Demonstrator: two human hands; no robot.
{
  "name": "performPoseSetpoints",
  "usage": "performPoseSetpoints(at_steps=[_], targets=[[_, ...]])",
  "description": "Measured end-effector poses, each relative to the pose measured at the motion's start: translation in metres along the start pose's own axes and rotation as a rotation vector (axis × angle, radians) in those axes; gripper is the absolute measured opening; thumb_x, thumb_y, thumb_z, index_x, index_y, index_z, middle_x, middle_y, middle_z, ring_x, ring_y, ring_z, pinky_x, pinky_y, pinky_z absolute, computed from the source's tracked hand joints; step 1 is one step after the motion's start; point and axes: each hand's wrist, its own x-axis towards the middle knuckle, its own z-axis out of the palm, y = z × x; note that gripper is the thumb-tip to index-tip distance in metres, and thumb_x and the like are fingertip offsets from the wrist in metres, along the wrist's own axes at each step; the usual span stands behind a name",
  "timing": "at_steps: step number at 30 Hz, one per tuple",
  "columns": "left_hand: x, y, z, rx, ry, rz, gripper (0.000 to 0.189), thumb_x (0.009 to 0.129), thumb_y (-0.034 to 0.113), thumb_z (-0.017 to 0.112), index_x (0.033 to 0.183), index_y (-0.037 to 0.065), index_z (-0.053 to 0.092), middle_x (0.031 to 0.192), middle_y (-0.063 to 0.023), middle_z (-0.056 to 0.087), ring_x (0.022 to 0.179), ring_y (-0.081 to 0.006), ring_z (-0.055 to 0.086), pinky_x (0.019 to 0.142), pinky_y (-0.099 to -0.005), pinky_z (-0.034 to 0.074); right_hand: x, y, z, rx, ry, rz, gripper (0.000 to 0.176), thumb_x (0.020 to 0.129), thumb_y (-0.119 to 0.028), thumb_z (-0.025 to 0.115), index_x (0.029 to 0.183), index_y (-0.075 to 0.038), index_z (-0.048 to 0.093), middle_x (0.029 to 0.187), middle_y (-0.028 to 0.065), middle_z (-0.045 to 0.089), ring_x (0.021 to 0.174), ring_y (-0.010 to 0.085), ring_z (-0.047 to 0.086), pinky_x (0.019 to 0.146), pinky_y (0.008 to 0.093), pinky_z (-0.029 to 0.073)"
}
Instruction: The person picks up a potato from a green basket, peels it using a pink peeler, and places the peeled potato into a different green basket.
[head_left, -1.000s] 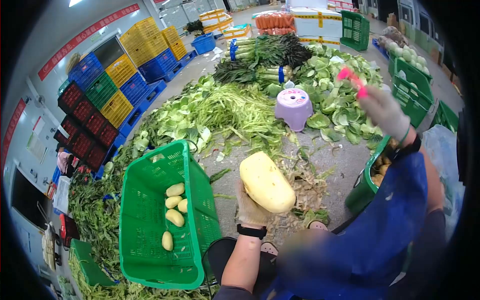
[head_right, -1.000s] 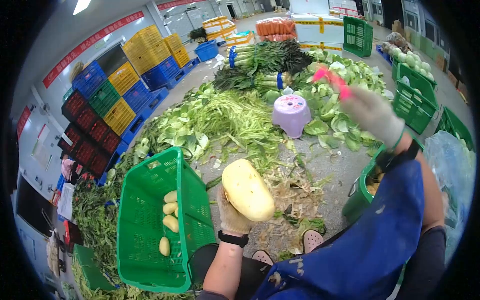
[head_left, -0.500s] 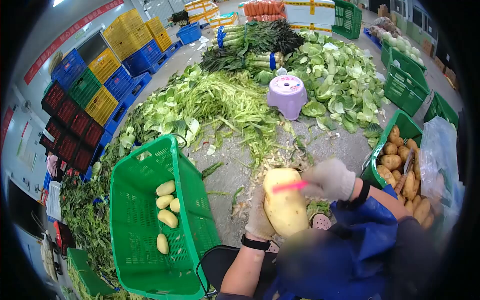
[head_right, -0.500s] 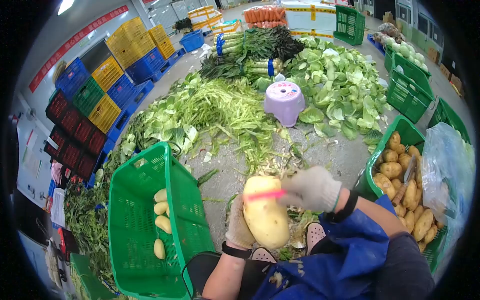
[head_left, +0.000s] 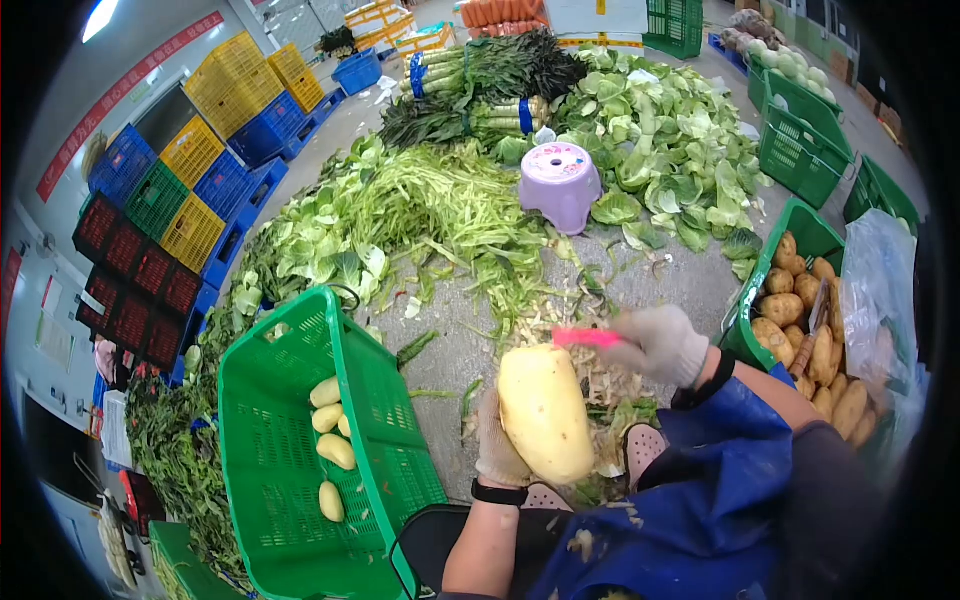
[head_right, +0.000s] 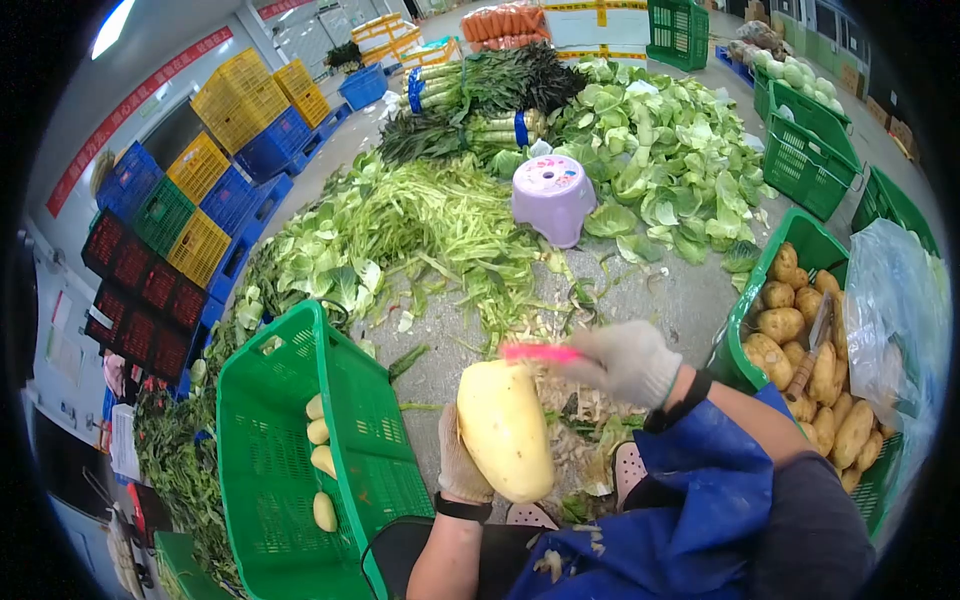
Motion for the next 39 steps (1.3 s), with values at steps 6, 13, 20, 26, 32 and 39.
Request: performPoseSetpoints(at_steps=[6, 13, 20, 26, 32, 39], targets=[[0.003, -0.004, -0.021, -0.052, -0.062, -0.014, 0.071, 0.090, 0.059, 0.043, 0.140, 0.008, 0.040, 0.134, -0.0130, 0.052, 0.116, -0.0299, 0.055, 0.098, -0.0464, 0.046, -0.005, -0.009, 0.000, 0.108, -0.148, -0.099, 0.039, 0.086, -0.054, 0.056, 0.092, -0.016, 0.066, 0.071, 0.0103, 0.062, 0.065, 0.0323, 0.062, 0.056, 0.0420, 0.048], [0.000, -0.011, -0.028, 0.064, 0.087, -0.042, 0.075, 0.089, 0.062, 0.044, 0.141, 0.008, 0.039, 0.135, -0.0152, 0.050, 0.118, -0.0328, 0.054, 0.099, -0.0468, 0.045, 0.000, 0.004, 0.012, 0.168, -0.175, 0.036, 0.046, 0.090, -0.055, 0.048, 0.091, -0.013, 0.066, 0.078, 0.0147, 0.064, 0.076, 0.0349, 0.064, 0.067, 0.0444, 0.050], [-0.002, -0.013, -0.021, 0.066, 0.011, -0.040, 0.082, 0.088, 0.066, 0.041, 0.145, 0.008, 0.032, 0.142, -0.0164, 0.043, 0.124, -0.0335, 0.049, 0.104, -0.0483, 0.041, -0.009, -0.008, 0.011, 0.332, -0.186, 0.044, 0.045, 0.090, -0.049, 0.052, 0.091, -0.006, 0.064, 0.077, 0.0193, 0.063, 0.075, 0.0379, 0.063, 0.067, 0.0441, 0.048], [-0.011, 0.012, -0.017, -0.226, -0.149, 0.093, 0.062, 0.095, 0.055, 0.039, 0.135, 0.008, 0.047, 0.128, -0.0126, 0.058, 0.110, -0.0262, 0.060, 0.097, -0.0396, 0.047, 0.005, 0.016, 0.028, 0.537, -0.072, 0.270, 0.033, 0.089, -0.033, 0.054, 0.087, -0.001, 0.063, 0.065, 0.0141, 0.056, 0.061, 0.0236, 0.055, 0.060, 0.0384, 0.043], [-0.022, 0.082, -0.025, 0.346, 0.494, 1.153, 0.062, 0.094, 0.054, 0.037, 0.134, 0.007, 0.043, 0.127, -0.0128, 0.054, 0.113, -0.0272, 0.055, 0.098, -0.0445, 0.045, 0.000, 0.015, 0.036, 0.470, -0.133, 0.290, 0.033, 0.089, -0.033, 0.055, 0.081, 0.000, 0.058, 0.061, 0.0106, 0.049, 0.057, 0.0219, 0.049, 0.055, 0.0373, 0.040], [-0.045, 0.113, -0.015, -0.116, 0.045, 1.102, 0.022, 0.093, 0.018, 0.052, 0.100, -0.001, 0.058, 0.085, -0.0106, 0.060, 0.095, -0.0265, 0.057, 0.101, -0.0460, 0.039, 0.001, 0.025, 0.053, 0.390, -0.216, 0.239, 0.040, 0.090, -0.041, 0.054, 0.089, -0.001, 0.062, 0.065, 0.0154, 0.058, 0.061, 0.0248, 0.059, 0.059, 0.0400, 0.045]])
